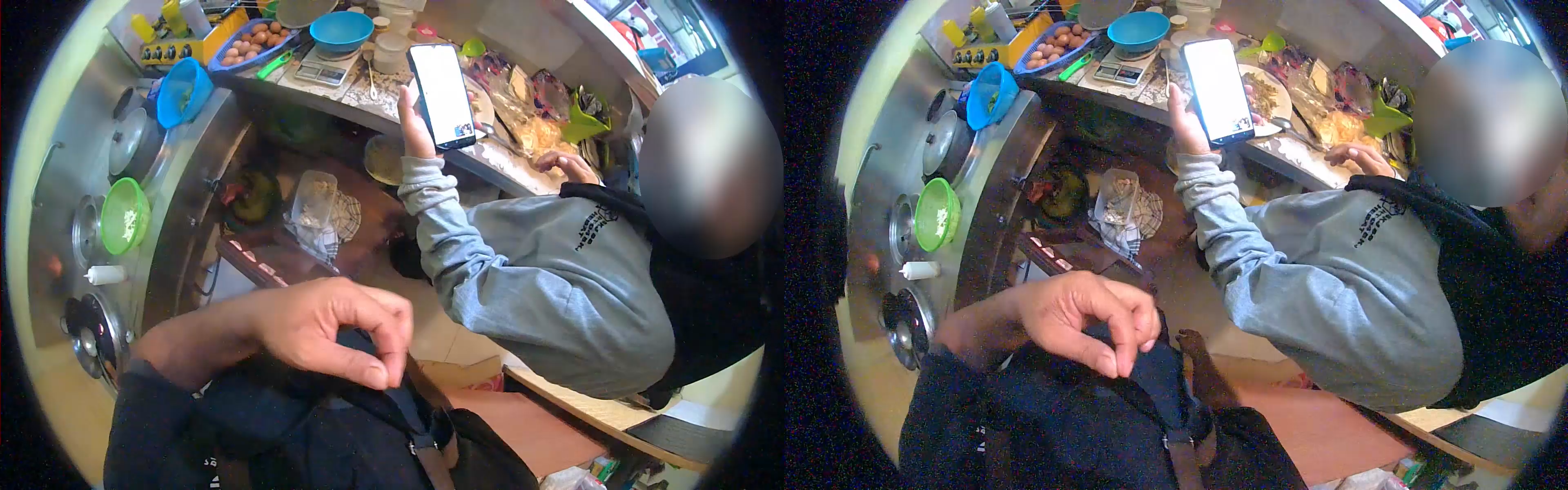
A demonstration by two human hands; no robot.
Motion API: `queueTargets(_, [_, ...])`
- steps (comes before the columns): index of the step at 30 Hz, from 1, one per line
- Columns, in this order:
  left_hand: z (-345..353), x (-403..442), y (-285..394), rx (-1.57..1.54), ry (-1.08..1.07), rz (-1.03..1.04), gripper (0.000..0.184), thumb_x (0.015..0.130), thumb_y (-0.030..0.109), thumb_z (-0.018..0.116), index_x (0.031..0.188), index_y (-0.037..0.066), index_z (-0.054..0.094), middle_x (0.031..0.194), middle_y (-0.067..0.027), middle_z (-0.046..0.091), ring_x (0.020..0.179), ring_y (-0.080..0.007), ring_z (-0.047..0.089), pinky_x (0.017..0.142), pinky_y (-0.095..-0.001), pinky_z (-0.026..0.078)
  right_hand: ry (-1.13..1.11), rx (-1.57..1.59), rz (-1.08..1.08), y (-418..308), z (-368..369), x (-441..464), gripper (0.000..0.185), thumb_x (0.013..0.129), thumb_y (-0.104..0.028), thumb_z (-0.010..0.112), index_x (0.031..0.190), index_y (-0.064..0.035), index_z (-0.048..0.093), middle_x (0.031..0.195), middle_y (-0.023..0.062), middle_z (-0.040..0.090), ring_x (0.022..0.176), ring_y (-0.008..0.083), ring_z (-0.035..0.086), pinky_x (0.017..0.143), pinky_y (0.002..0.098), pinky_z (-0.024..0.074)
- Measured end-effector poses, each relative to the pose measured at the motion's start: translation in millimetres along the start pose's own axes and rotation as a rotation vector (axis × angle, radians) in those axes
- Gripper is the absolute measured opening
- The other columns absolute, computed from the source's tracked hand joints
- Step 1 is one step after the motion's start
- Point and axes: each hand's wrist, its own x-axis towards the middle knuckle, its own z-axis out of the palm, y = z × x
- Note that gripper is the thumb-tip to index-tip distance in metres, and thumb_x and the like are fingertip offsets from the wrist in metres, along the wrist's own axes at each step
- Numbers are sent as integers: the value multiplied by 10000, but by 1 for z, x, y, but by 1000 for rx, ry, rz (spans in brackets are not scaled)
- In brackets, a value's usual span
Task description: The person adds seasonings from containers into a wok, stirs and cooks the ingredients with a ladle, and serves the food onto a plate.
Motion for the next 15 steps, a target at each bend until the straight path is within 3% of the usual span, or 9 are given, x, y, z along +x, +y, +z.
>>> queueTargets(3, [-1,-39,-10,10,-22,-59,129,790,145,718,833,36,664,934,-96,578,947,-238,550,850,-372,425,13,-137,-76,-5,-4,-15,944,801,-698,291,1384,39,204,1386,323,250,1262,553,178,948,725,146])
queueTargets(5, [-2,-65,-19,30,-5,-76,187,791,179,721,893,37,656,995,-112,575,1002,-252,548,894,-386,415,-112,-130,-39,2,-46,-111,849,804,-641,345,1337,16,282,1347,282,316,1229,500,251,949,657,198])
queueTargets(6, [-3,-78,-22,86,-42,-86,252,796,217,718,954,35,644,1063,-125,567,1066,-269,535,941,-401,396,-261,-144,49,8,-77,-171,802,805,-612,372,1314,5,321,1327,262,349,1212,474,287,950,623,224])
queueTargets(9, [2,-120,-32,230,-69,-172,394,819,260,692,1126,30,606,1219,-137,537,1192,-285,471,1011,-424,343,-1038,-349,616,47,-156,-347,661,808,-527,453,1244,-29,438,1268,201,448,1161,395,396,952,522,303])
queueTargets(10, [6,-137,-28,273,-98,-224,389,866,254,619,1207,73,571,1298,-127,500,1270,-275,405,1063,-431,280,-1209,-405,735,52,-179,-387,615,810,-499,480,1220,-41,477,1248,181,481,1144,368,433,953,488,329])
queueTargets(12, [11,-160,-32,424,-51,-255,408,882,285,585,1239,91,552,1346,-127,458,1312,-280,344,1083,-451,220,-1383,-441,916,50,-209,-426,523,812,-442,534,1173,-64,555,1208,140,548,1110,316,506,954,420,381])
queueTargets(14, [14,-179,-32,520,29,-343,447,920,363,490,1304,134,510,1449,-125,339,1390,-299,187,1111,-491,77,-1350,-444,941,68,-223,-457,434,814,-385,589,1126,-87,633,1169,99,614,1077,263,578,956,352,433])
queueTargets(15, [14,-187,-34,523,32,-342,447,920,363,490,1304,134,510,1449,-125,339,1390,-299,187,1111,-491,77,-1347,-445,898,89,-227,-478,428,816,-382,586,1127,-92,633,1171,97,612,1084,265,574,958,353,431])
